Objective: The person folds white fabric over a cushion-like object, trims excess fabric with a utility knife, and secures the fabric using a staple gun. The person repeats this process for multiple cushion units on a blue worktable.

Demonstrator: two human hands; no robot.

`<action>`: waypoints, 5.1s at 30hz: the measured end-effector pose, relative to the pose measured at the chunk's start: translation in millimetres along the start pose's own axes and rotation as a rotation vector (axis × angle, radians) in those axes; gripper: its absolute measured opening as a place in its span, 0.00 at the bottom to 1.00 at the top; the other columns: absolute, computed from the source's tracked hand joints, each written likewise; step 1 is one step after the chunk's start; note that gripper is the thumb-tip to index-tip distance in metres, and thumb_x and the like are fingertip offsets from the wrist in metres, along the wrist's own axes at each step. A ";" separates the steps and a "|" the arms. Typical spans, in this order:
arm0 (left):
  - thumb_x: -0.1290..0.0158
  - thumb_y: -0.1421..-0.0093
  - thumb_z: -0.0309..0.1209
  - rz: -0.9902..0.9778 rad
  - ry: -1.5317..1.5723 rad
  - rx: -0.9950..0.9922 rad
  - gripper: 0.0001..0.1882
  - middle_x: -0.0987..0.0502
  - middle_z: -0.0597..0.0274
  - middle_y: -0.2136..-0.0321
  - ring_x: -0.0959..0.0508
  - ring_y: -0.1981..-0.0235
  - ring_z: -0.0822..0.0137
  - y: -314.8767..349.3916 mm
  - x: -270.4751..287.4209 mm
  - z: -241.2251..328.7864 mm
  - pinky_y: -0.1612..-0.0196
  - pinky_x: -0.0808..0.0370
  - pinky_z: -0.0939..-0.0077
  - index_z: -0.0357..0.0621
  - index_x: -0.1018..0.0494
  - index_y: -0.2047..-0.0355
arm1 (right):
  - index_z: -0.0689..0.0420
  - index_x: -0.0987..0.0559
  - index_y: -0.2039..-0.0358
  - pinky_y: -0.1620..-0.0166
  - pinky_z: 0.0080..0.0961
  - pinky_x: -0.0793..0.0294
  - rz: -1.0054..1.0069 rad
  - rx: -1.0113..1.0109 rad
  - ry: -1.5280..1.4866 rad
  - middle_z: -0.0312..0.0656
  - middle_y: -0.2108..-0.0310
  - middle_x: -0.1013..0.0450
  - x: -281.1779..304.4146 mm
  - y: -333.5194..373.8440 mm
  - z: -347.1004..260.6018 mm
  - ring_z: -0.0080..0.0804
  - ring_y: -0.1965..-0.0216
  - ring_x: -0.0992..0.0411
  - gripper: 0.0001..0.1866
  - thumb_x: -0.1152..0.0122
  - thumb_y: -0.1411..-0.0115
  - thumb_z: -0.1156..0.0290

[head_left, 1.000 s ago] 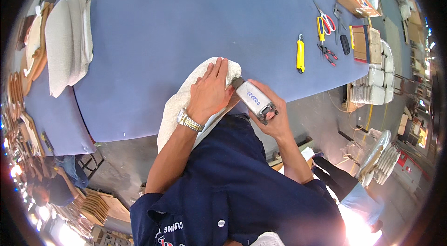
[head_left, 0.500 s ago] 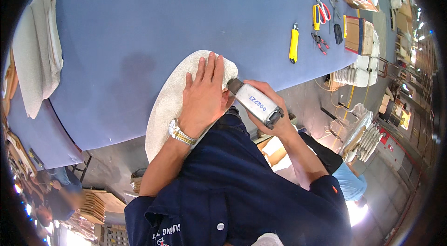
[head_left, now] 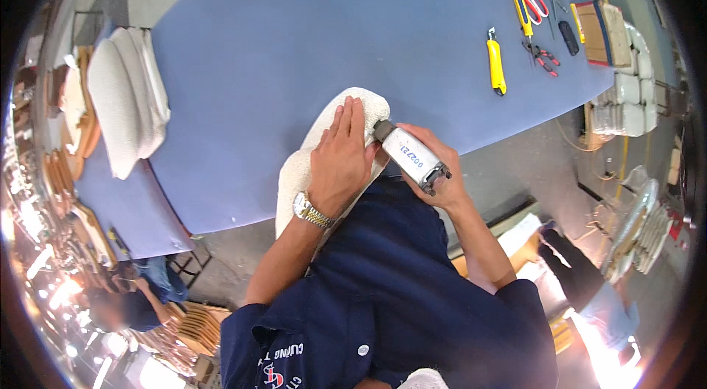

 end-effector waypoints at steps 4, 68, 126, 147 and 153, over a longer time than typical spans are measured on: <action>0.42 0.39 0.28 0.028 -0.054 -0.003 0.39 0.35 0.39 0.33 0.32 0.32 0.44 1.6 0.6 5.5 0.38 0.26 0.57 0.34 0.45 0.30 | 0.56 0.24 0.39 0.45 0.32 0.24 0.039 0.040 -0.025 0.50 0.47 0.21 4.3 7.3 3.9 0.45 0.47 0.20 0.33 0.33 0.48 0.71; 0.36 0.42 0.41 0.026 0.097 0.050 0.38 0.26 0.37 0.40 0.25 0.39 0.41 -1.5 7.9 1.5 0.37 0.29 0.56 0.32 0.33 0.35 | 0.56 0.25 0.47 0.50 0.43 0.24 0.673 -0.491 0.612 0.48 0.51 0.27 196.9 -62.0 209.5 0.47 0.52 0.26 0.27 0.27 0.45 0.61; 0.46 0.28 0.36 0.246 0.603 0.222 0.16 0.20 0.63 0.72 0.23 0.79 0.77 59.6 68.4 -23.5 0.75 0.26 0.81 0.34 0.24 0.50 | 0.58 0.17 0.53 0.56 0.50 0.25 -0.124 -0.206 0.008 0.58 0.63 0.20 -47.5 -10.4 50.6 0.60 0.59 0.22 0.29 0.51 0.29 0.43; 0.49 0.29 0.42 0.129 0.060 0.121 0.23 0.16 0.48 0.62 0.15 0.65 0.51 56.6 77.9 4.2 0.64 0.21 0.60 0.46 0.28 0.37 | 0.62 0.22 0.47 0.51 0.24 0.26 -0.179 -0.106 -0.504 0.33 0.59 0.21 -70.8 -10.8 69.6 0.19 0.56 0.27 0.22 0.53 0.22 0.56; 0.52 0.28 0.42 -0.047 -0.187 0.120 0.26 0.16 0.51 0.61 0.17 0.66 0.47 48.7 53.2 17.6 0.66 0.21 0.53 0.59 0.35 0.31 | 0.63 0.22 0.47 0.53 0.23 0.27 -0.160 -0.010 -0.417 0.33 0.61 0.22 -68.0 -18.0 64.5 0.19 0.59 0.29 0.22 0.55 0.22 0.57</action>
Point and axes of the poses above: each hand's wrist, its own y-axis away from the middle knuckle, its own x-axis out of the back of the hand, z = x × y, the point moved 10 cm from there along -y, towards the middle knuckle
